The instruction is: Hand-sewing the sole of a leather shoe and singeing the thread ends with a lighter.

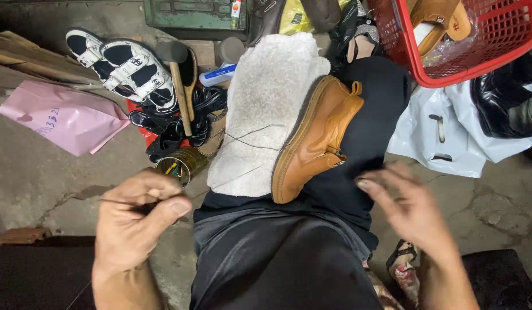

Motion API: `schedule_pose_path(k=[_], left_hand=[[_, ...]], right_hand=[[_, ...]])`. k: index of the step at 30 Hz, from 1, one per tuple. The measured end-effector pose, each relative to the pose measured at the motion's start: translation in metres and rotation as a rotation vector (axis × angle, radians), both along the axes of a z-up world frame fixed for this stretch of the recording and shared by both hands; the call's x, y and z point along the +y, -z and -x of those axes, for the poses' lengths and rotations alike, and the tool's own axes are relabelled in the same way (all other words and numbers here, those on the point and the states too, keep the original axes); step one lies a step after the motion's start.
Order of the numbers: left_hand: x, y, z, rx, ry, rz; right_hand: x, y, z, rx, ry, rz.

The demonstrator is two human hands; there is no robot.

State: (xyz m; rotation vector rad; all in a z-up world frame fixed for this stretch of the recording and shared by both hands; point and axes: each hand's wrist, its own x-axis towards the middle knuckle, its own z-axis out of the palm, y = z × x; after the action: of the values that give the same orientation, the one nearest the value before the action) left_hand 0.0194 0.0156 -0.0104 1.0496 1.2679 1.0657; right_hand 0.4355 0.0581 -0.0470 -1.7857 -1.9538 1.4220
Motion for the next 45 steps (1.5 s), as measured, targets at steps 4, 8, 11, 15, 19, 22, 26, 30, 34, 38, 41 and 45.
schedule_pose_path(k=[4, 8, 11, 15, 19, 22, 26, 30, 34, 38, 41, 45], left_hand=[[-0.002, 0.006, 0.002, -0.140, -0.024, -0.039], [0.005, -0.005, 0.001, -0.160, -0.226, -0.069], [0.008, -0.010, 0.008, -0.222, -0.274, -0.117], [-0.005, -0.010, 0.041, -0.025, 0.058, -0.234], [-0.020, -0.014, 0.047, 0.074, -0.016, -0.111], [-0.016, -0.010, 0.041, -0.068, -0.239, -0.119], [-0.025, -0.002, 0.046, -0.113, -0.200, -0.104], [-0.023, 0.004, 0.044, -0.094, -0.203, -0.129], [-0.017, 0.006, 0.044, -0.093, -0.216, -0.151], [-0.024, 0.016, 0.050, -0.113, -0.329, -0.109], [-0.024, 0.016, 0.050, -0.111, -0.352, -0.090], [-0.024, 0.020, 0.053, -0.122, -0.304, -0.071]], right_hand=[[0.028, -0.002, 0.002, 0.438, 0.050, -0.181], [0.033, -0.004, 0.027, 0.416, 0.250, -0.152], [0.019, 0.003, 0.033, -0.038, 0.073, -0.064], [0.008, 0.012, 0.025, -0.284, -0.220, -0.089], [0.014, 0.005, 0.030, -0.356, -0.253, -0.087], [0.004, 0.015, 0.033, -0.533, -0.216, -0.057], [0.001, 0.018, 0.016, -0.491, -0.151, -0.008], [-0.005, 0.037, -0.006, -0.326, -0.032, -0.182], [0.006, 0.018, 0.002, -0.269, 0.040, -0.412], [-0.003, 0.023, 0.021, -0.412, -0.191, -0.338], [-0.012, 0.035, 0.009, -0.450, -0.273, -0.551], [0.017, 0.025, -0.001, -0.634, -0.225, -0.776]])
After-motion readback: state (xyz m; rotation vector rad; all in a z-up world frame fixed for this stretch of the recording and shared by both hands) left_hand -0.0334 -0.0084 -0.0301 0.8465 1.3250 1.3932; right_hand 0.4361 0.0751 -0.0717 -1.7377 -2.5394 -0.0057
